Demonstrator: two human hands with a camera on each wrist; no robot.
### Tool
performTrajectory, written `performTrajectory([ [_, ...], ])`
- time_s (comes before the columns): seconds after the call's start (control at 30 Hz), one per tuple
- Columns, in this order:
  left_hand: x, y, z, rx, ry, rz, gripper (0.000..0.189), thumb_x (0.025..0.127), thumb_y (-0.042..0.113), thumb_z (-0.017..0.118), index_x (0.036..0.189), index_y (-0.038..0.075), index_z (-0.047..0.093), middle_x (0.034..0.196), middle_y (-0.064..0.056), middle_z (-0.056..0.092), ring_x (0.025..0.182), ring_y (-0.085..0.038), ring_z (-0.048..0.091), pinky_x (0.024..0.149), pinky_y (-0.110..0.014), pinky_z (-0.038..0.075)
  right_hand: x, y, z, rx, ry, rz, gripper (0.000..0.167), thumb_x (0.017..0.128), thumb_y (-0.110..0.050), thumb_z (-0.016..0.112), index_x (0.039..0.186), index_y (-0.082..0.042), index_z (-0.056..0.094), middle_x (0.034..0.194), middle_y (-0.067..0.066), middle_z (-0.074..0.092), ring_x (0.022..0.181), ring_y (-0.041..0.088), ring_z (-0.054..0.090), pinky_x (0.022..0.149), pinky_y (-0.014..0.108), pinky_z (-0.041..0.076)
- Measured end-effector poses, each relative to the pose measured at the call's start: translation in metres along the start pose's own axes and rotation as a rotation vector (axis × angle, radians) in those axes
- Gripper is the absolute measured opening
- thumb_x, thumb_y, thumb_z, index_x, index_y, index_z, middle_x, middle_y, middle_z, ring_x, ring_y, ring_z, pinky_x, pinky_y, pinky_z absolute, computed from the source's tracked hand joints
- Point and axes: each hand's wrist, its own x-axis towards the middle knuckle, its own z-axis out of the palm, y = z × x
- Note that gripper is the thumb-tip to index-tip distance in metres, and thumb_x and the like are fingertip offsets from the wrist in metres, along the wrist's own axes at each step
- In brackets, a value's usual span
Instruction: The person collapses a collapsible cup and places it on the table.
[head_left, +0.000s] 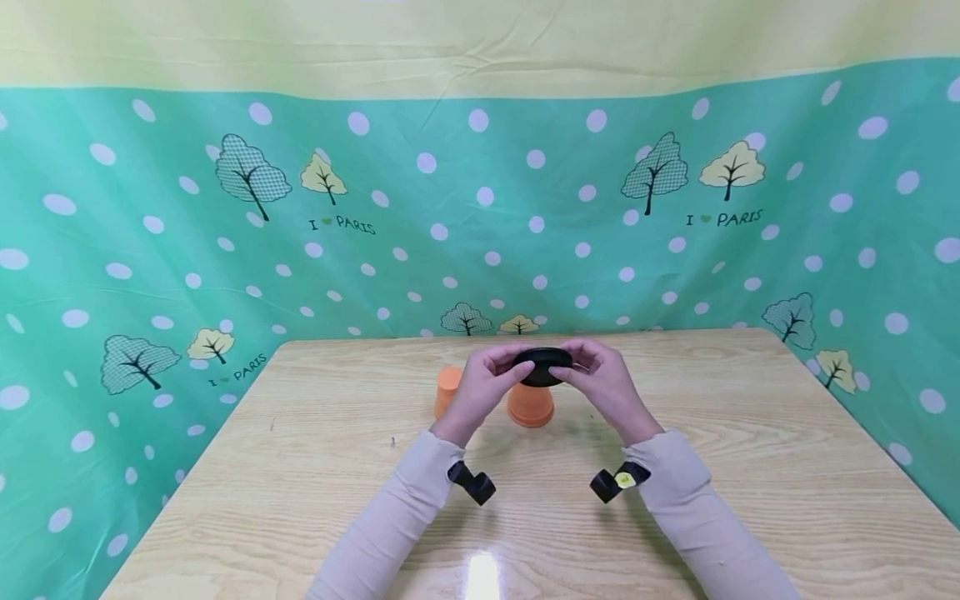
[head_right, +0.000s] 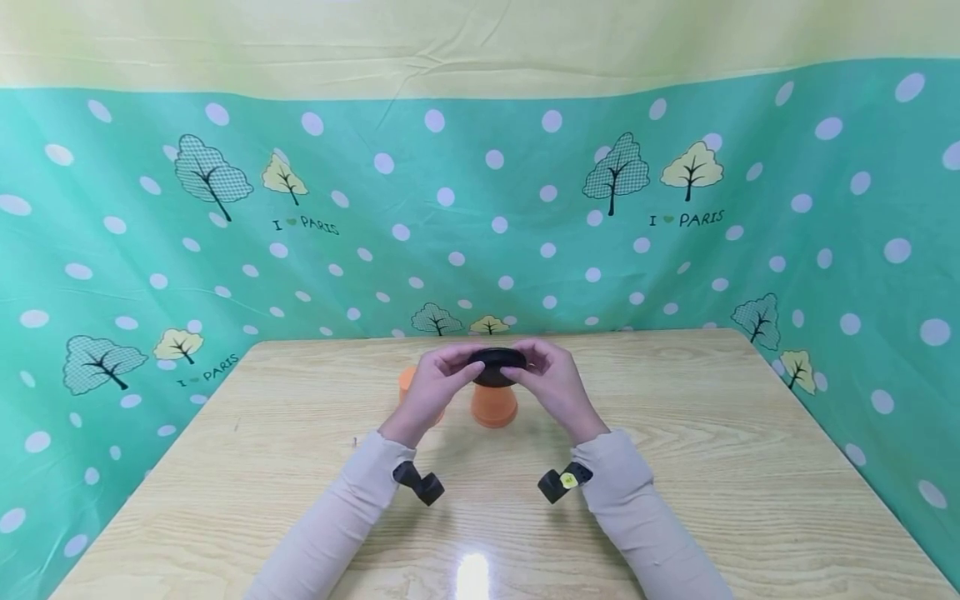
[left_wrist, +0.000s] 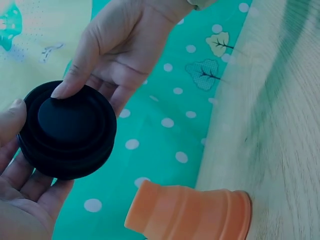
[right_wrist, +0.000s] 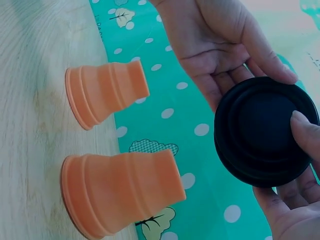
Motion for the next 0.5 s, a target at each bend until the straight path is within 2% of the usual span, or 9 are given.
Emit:
performTrajectory([
  [0.33, -0.0035, 0.0025, 0.0011, -0.030, -0.004, 0.012, 0.031, 0.086, 0.003, 0.067, 0.115, -0.007, 0.063, 0.111, -0.016, 0.067, 0.094, -0.013, 0.066, 0.081, -0.026, 0.053, -0.0009, -0.0041, -0.0043, -0.047, -0.056, 0.062, 0.042, 0.087, -0.013, 0.068, 0.124, 0.005, 0.057, 0.121, 0.020, 0.058, 0.099, 0.007, 0.061, 0.085, 0.018, 0.049],
  [0.5, -0.0046, 0.0028, 0.0009, -0.072, -0.025, 0.031, 0.031, 0.086, 0.004, 0.068, 0.114, -0.008, 0.063, 0.110, -0.014, 0.068, 0.096, -0.014, 0.066, 0.082, -0.028, 0.053, 0.0007, -0.0048, -0.0087, -0.124, -0.106, 0.108, 0.044, 0.094, -0.025, 0.059, 0.128, 0.002, 0.055, 0.126, 0.019, 0.057, 0.111, 0.015, 0.057, 0.096, 0.031, 0.045],
])
